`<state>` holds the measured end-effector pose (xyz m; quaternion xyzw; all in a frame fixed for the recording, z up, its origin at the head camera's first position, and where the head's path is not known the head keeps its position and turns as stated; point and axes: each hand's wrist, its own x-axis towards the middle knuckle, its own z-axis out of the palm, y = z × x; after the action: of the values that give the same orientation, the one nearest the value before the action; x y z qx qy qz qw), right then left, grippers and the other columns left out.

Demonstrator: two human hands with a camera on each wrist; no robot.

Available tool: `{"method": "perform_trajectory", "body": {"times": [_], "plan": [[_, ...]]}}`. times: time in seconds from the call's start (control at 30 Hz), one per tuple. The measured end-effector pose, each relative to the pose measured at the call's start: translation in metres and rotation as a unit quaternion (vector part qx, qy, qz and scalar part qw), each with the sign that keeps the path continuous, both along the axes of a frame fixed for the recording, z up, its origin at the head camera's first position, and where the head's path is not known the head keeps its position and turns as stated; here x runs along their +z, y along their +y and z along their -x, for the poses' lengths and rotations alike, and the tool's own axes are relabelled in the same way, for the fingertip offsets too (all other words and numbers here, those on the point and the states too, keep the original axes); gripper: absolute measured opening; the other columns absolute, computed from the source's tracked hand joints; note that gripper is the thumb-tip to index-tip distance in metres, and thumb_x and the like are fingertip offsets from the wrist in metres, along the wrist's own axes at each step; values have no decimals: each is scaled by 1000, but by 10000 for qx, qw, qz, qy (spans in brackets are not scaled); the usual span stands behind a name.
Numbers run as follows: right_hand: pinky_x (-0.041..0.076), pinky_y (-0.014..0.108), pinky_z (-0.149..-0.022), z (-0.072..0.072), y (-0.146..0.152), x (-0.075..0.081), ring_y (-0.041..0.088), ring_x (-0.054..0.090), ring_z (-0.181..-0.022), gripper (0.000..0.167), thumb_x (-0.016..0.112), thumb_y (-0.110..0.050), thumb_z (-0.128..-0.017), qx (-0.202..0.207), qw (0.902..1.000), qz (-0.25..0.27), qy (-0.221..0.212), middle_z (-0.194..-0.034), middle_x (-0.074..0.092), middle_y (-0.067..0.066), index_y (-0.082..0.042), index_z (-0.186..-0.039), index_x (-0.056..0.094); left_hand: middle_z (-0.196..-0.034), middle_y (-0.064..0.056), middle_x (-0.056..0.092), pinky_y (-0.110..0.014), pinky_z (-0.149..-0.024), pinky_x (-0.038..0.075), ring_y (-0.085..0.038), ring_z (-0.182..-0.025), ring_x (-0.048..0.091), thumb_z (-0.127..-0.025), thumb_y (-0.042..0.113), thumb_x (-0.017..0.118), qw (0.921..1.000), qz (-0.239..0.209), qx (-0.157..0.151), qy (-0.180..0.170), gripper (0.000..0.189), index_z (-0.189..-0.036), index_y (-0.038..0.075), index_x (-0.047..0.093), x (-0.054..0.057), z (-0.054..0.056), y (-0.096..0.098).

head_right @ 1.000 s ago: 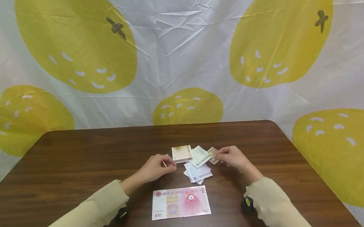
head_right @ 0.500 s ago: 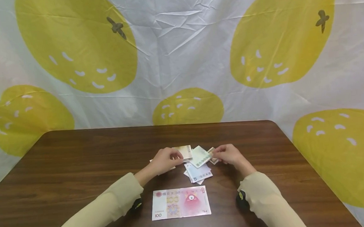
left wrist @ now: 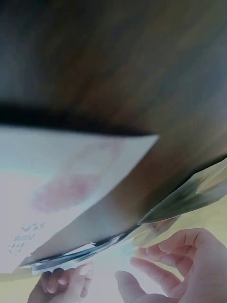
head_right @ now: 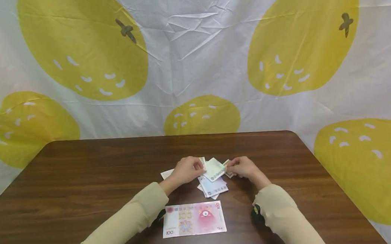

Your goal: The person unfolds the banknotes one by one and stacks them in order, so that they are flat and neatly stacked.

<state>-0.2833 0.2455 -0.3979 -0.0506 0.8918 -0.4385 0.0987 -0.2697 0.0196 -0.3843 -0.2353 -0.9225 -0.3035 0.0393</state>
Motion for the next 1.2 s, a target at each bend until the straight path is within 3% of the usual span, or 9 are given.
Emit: {"method": "perform_trajectory", "body": {"times": [0.23, 0.5, 0.9, 1.2], "plan": [[29, 21, -41, 1, -2, -2, 8, 36, -43, 20, 64, -12, -78, -6, 10000, -68, 7, -56, 45, 0, 4, -88, 59, -70, 3, 50, -24, -60, 38, -12, -67, 48, -72, 22, 70, 9987, 461, 100, 196, 15, -73, 11, 59, -5, 2, 8], [29, 21, -41, 1, -2, 0, 8, 36, -43, 19, 63, -13, -78, 1, 9999, -154, -12, -56, 45, -1, 4, -87, 59, -74, 2, 47, -26, -57, 39, -14, -69, 48, -70, 28, 70, 9946, 984, 315, 97, 20, -75, 13, 58, -6, 2, 13], [28, 21, -40, 0, -4, 0, 8, 34, -42, 19, 63, -16, -79, -61, 9998, -103, -158, -55, 43, -1, 1, -84, 61, -79, -3, 46, -31, -56, 42, -20, -71, 52, -70, 28, 72, 9900, 1358, 379, 22, 24, -74, 11, 56, -5, -2, 18], [27, 20, -40, -2, -6, 3, 7, 33, -43, 15, 63, -15, -78, 108, 9992, 258, -301, -56, 42, -1, -1, -80, 59, -80, -3, 46, -31, -55, 42, -21, -70, 52, -70, 29, 72, 9894, 1395, 401, 2, 25, -77, 12, 56, -4, -3, 17]]}}
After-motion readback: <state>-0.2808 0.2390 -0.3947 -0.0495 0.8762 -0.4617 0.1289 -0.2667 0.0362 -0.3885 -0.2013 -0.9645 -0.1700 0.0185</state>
